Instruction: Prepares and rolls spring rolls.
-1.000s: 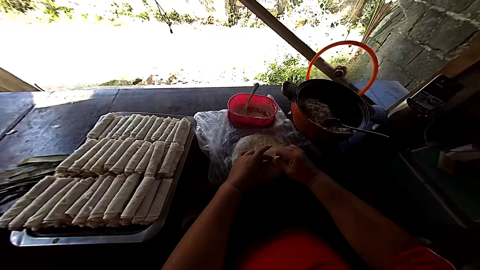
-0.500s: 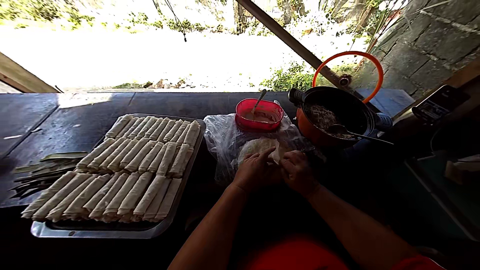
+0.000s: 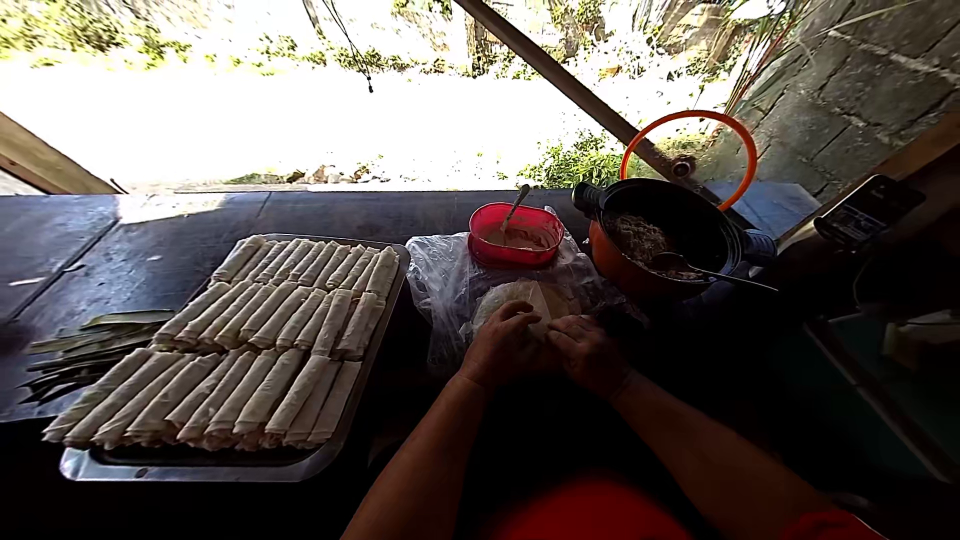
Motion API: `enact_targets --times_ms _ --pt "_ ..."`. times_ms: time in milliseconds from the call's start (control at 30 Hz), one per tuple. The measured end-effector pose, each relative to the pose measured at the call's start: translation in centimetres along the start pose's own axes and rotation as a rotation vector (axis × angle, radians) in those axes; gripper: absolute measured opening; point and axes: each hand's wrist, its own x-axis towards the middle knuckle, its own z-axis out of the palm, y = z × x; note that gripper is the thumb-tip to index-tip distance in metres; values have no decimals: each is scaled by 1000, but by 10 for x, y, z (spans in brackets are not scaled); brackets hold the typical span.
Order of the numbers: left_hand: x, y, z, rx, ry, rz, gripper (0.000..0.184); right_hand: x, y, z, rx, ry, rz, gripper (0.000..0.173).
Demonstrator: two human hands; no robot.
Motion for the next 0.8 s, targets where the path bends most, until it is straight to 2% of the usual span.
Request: enact_targets --times_ms 167,267,367,500,800 --pt "0 4 -7 71 -68 22 26 4 1 -2 70 -42 -32 24" --pt "-8 -3 -23 84 -97 21 34 11 1 -5 83 -109 -42 29" --pt "-25 -19 -42 81 -58 6 37 23 -6 -14 60 -261 -17 43" --pt "-39 -30 -56 153 -40 -24 27 37 -21 -24 -7 -456 15 58" --pt "-36 -12 -55 315 0 17 22 44 -32 -29 -63 -593 49 61"
